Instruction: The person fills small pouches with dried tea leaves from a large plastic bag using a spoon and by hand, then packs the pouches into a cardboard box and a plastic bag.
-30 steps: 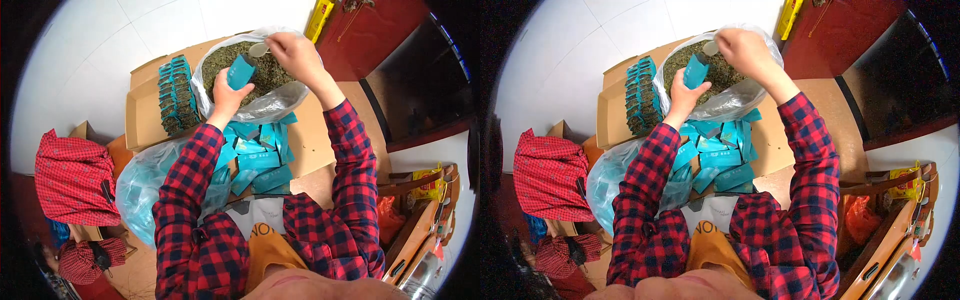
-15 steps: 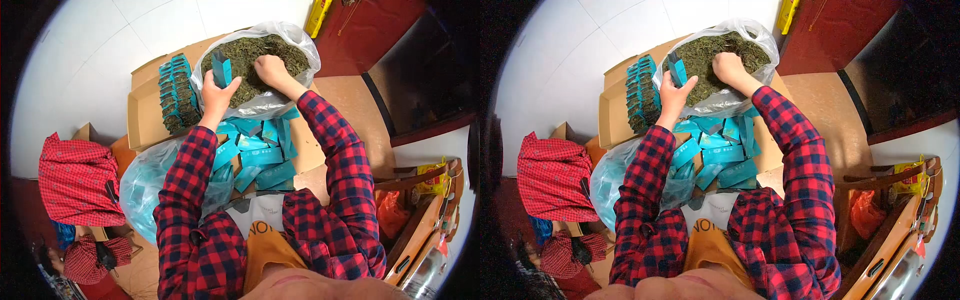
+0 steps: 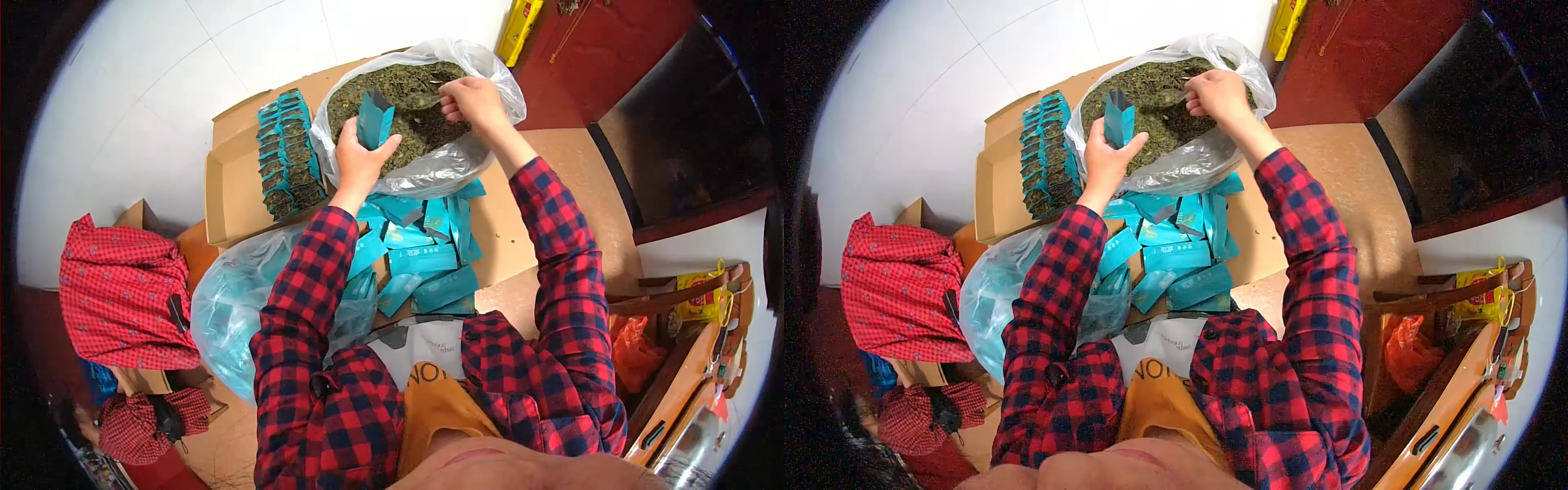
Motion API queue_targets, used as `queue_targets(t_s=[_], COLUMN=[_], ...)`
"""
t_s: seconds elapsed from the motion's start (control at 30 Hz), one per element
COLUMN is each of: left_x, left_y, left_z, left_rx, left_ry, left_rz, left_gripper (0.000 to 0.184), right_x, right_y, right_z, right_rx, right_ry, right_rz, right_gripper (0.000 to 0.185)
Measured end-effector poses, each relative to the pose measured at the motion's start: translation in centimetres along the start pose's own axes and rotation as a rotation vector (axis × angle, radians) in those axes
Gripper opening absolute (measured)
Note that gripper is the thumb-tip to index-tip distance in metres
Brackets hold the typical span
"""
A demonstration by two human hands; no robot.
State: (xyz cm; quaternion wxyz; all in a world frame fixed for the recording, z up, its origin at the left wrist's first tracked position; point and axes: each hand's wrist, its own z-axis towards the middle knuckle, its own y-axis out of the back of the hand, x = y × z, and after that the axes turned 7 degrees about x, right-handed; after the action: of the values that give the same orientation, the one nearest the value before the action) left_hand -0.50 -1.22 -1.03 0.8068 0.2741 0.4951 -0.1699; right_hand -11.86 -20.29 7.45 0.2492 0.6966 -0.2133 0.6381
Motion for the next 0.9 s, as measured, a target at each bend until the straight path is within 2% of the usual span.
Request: queue_targets(t_s=[0.07,0.17,0.43,0.53,0.57,0.67,0.83,0.9], left_x=[0.0,-0.3,-0.7,-0.7,-0.7,-0.9,-0.9,-0.8], left_y=[-0.1,-0.3,-0.5,-0.5,-0.5,-0.7,-0.5,-0.2], left_z=[0.0,-0.2,-0.3,-0.3,-0.4,-0.4,-0.5,-0.5], left_rx=[-0.005,-0.041,-0.039,-0.041,-0.043,-0.055,-0.053,-0.058], left_ry=[-0.014,-0.137,-0.135,-0.131,-0.128,-0.140,-0.121,-0.107], left_rz=[0.024,0.237,0.296,0.291,0.288,0.298,0.263,0.235], left_gripper=[0.057,0.060,0.062,0.062,0.063,0.062,0.062,0.060], right_x=[1.8,3.7,6.0,5.6,5.3,5.0,5.8,6.2], right_y=[0.9,1.7,-0.1,-0.9,-1.0,-1.8,-2.8,-2.3], right_z=[-0.9,-1.8,-3.0,-2.6,-2.6,-3.3,-5.1,-5.1], right_rx=[0.012,0.030,0.142,0.100,0.102,0.039,0.142,0.014], right_ry=[0.016,0.043,0.099,0.160,0.160,0.910,1.058,1.070], right_rz=[-0.003,-0.005,-0.007,-0.329,-0.330,-1.063,-1.158,-1.141], right_gripper=[0.016,0.016,0.020,0.017,0.017,0.014,0.013,0.012])
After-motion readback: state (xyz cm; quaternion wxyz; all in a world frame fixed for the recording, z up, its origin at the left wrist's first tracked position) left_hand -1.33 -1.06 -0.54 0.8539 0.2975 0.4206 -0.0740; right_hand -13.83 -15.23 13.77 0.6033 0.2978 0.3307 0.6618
